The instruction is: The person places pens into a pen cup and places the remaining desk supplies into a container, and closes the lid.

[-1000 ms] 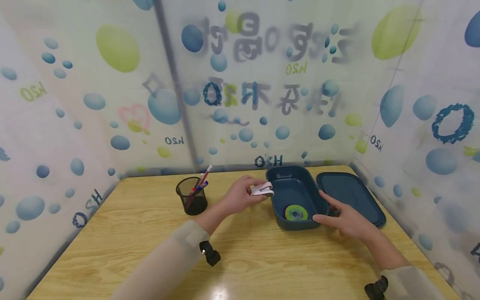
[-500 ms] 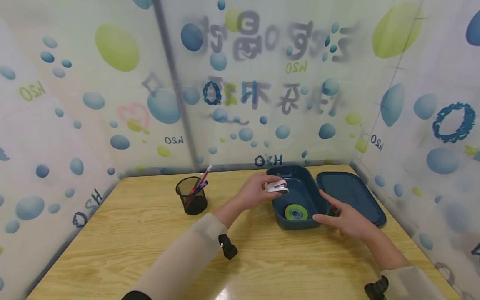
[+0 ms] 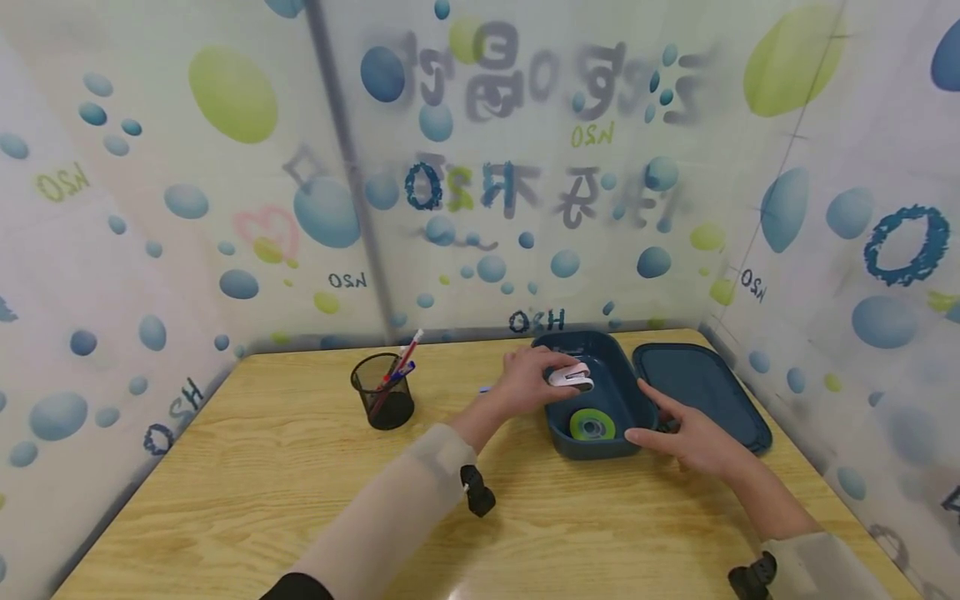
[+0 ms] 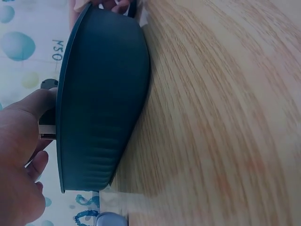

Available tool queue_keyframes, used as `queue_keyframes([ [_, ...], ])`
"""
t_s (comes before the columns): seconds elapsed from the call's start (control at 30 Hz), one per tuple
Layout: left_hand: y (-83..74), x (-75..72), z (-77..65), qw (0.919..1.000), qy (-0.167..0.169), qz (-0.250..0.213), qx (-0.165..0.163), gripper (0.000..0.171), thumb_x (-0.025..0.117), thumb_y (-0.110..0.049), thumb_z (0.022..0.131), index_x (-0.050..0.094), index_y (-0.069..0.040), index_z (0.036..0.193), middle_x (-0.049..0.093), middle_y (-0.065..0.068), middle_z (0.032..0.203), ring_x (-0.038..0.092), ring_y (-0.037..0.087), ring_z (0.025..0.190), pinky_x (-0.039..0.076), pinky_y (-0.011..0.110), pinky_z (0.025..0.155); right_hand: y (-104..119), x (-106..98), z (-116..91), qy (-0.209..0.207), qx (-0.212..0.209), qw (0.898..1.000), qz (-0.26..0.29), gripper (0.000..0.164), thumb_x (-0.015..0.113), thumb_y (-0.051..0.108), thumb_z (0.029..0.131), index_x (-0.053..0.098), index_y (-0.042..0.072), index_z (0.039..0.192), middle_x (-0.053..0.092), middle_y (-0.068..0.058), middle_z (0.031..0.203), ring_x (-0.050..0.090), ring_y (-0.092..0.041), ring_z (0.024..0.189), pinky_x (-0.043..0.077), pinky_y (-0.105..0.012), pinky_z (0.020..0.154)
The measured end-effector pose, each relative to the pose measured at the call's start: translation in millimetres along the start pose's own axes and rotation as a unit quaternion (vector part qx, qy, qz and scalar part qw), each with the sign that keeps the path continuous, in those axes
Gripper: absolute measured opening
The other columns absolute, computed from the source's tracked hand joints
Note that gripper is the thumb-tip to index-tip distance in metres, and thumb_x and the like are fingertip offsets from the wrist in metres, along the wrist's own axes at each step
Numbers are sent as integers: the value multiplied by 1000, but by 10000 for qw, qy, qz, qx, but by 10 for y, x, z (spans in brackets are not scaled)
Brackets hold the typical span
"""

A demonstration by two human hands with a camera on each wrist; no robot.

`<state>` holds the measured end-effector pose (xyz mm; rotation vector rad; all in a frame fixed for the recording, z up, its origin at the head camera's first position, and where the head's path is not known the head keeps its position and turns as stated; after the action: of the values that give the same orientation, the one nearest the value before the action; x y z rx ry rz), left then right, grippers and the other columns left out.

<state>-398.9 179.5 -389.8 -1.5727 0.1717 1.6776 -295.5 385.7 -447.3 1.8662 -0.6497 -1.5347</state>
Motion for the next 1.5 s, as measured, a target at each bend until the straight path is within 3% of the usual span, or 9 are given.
queue_keyframes([
  [0.23, -78, 56, 31, 9996, 106, 225, -121, 48, 81, -53, 98, 73, -39, 143, 72, -8, 131, 48, 13, 104, 26, 38, 92, 4, 1, 8, -11, 11, 10000, -35, 96, 72, 42, 107, 12, 21, 178, 58, -11, 102, 61, -24, 74, 55, -37, 62],
  [0.5, -115, 127, 42, 9996, 183, 172, -146, 47, 82, -53, 97, 74, -39, 141, 71, -10, 131, 46, 12, 102, 25, 38, 92, 13, 14, -2, 1, 37, 10000, -50, 95, 72, 43, 107, 13, 21, 178, 58, -11, 103, 61, -24, 74, 55, -36, 62],
  [0.77, -51, 82, 22, 9989, 95, -445, -76, 49, 81, -49, 99, 73, -33, 145, 72, -9, 123, 49, 12, 107, 27, 40, 97, 16, 26, -8, 32, 75, 10000, -7, 95, 71, 43, 108, 11, 21, 178, 59, -12, 102, 61, -25, 73, 55, -37, 62],
  [0.97, 214, -132, -54, 9913, -245, -1286, -121, 46, 79, -42, 102, 74, -23, 144, 75, 3, 131, 61, 23, 119, 32, 48, 107, 30, 13, -3, 34, 127, 9999, -69, 97, 71, 45, 107, 11, 21, 178, 59, -12, 104, 62, -25, 78, 55, -37, 63],
  [1.17, 628, -343, -205, 9790, -541, -1932, -367, 45, 81, -37, 102, 74, -19, 143, 73, 8, 132, 64, 27, 121, 52, 44, 106, 21, 6, 6, 35, 111, 9999, -93, 97, 72, 45, 106, 11, 20, 178, 59, -12, 103, 62, -25, 77, 55, -37, 63],
  [1.33, 911, -399, -325, 9738, -516, -2152, -531, 46, 79, -36, 103, 72, -18, 144, 71, 13, 137, 62, 27, 121, 55, 47, 104, -16, 3, 3, -5, 134, 9998, -115, 97, 72, 45, 106, 11, 20, 178, 58, -12, 103, 62, -24, 76, 55, -36, 63],
  [1.5, 1080, -377, -402, 9704, -353, -2314, -597, 44, 78, -33, 104, 72, -16, 144, 69, 17, 141, 61, 31, 124, 53, 50, 107, -30, 6, 1, 22, 164, 9998, -86, 97, 71, 45, 107, 10, 22, 179, 59, -12, 103, 62, -24, 76, 54, -37, 63],
])
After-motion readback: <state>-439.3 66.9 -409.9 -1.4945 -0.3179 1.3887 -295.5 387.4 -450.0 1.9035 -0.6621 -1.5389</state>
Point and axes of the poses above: each hand's wrist, its own z-axis towards the middle knuckle, its own x-axis out of the palm, y = z × x, the point moved 10 cm from there along z, towards the middle knuckle
